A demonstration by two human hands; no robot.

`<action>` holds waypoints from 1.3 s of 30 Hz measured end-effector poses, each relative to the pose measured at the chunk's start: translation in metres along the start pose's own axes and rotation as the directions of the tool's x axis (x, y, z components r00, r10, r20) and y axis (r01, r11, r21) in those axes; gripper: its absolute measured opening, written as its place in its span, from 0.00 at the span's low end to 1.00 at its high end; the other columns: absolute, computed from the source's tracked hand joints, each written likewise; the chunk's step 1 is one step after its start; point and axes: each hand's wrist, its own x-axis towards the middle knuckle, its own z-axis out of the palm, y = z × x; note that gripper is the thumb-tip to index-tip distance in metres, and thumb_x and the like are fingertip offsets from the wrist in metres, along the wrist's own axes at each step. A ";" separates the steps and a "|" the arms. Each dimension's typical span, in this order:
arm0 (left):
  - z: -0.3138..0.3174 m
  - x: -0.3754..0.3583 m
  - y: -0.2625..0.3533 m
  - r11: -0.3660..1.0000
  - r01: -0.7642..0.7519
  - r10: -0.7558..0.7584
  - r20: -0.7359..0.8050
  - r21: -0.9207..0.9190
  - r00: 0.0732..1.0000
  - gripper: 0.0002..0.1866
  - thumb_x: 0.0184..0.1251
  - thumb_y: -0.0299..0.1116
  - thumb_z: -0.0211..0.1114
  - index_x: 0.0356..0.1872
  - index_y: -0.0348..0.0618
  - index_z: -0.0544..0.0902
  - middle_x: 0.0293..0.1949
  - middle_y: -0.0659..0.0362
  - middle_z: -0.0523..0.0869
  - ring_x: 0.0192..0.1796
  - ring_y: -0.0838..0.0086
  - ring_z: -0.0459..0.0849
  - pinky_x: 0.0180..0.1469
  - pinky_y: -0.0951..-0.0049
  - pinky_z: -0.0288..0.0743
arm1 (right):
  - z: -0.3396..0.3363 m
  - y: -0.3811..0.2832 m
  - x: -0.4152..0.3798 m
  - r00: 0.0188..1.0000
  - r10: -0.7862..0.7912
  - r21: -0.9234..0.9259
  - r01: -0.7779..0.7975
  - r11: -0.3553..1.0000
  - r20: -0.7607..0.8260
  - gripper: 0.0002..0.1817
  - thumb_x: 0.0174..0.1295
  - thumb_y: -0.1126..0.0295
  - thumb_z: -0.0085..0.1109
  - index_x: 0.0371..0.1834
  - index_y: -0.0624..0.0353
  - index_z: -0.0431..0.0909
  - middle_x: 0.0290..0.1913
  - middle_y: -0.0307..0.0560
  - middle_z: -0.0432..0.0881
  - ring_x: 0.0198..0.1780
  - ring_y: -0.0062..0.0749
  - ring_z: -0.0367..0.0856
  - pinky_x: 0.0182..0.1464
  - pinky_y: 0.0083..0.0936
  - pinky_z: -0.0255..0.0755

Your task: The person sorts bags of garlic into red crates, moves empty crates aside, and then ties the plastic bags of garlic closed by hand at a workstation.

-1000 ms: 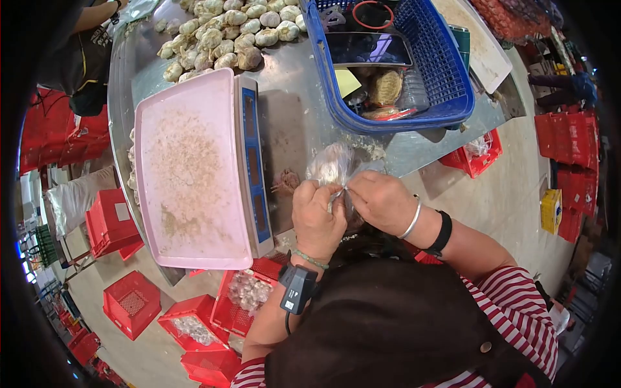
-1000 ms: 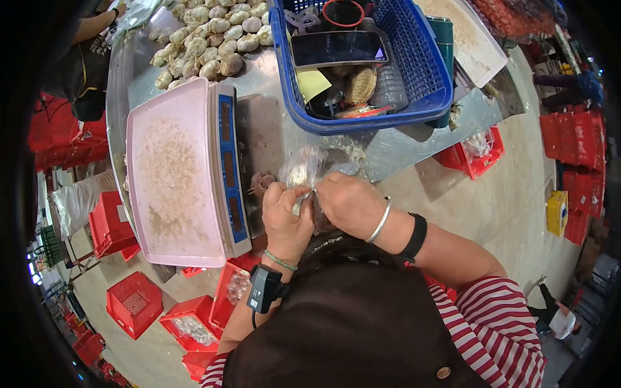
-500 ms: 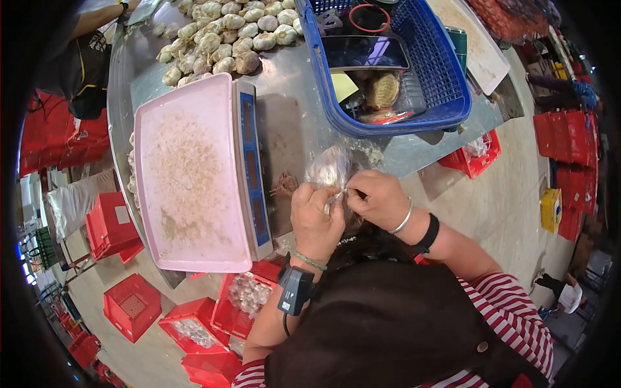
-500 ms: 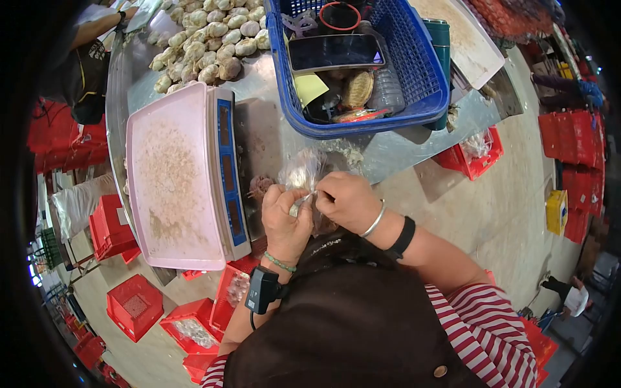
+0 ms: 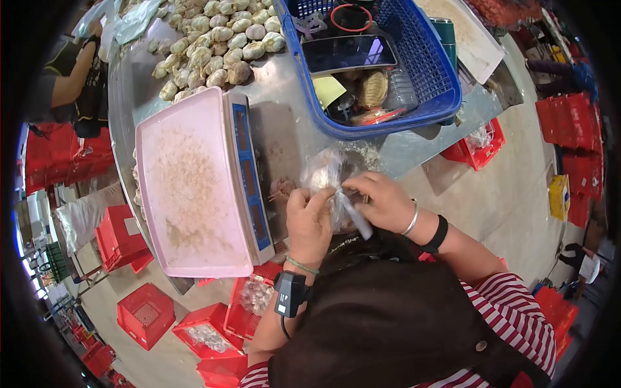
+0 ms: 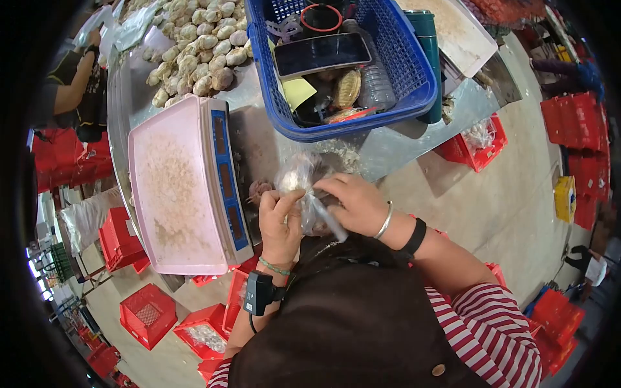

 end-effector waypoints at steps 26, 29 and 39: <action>0.007 0.001 -0.029 0.893 0.178 -0.216 -0.047 -0.413 0.975 0.13 0.57 0.28 0.73 0.41 0.34 0.81 0.46 0.56 0.73 0.49 0.66 0.74 0.54 0.69 0.69 | 0.009 -0.042 0.071 0.981 -0.085 0.109 0.067 0.992 0.172 0.07 0.56 0.67 0.61 0.29 0.59 0.83 0.32 0.51 0.83 0.36 0.47 0.82 0.39 0.37 0.75; 0.007 0.000 -0.029 0.763 0.289 -0.327 0.041 -0.578 0.944 0.13 0.61 0.30 0.73 0.43 0.40 0.79 0.45 0.63 0.73 0.48 0.79 0.74 0.51 0.77 0.70 | 0.015 -0.037 0.071 0.985 -0.079 0.365 0.018 0.931 0.154 0.09 0.57 0.66 0.62 0.35 0.59 0.83 0.35 0.51 0.83 0.37 0.45 0.83 0.40 0.35 0.76; 0.010 -0.009 -0.037 0.683 0.363 -0.366 0.133 -0.634 0.921 0.08 0.70 0.33 0.62 0.40 0.38 0.81 0.38 0.59 0.84 0.44 0.77 0.81 0.46 0.78 0.75 | 0.009 -0.031 0.021 0.999 -0.024 0.069 0.022 0.997 0.021 0.12 0.54 0.72 0.66 0.42 0.59 0.82 0.36 0.52 0.81 0.37 0.48 0.80 0.39 0.36 0.75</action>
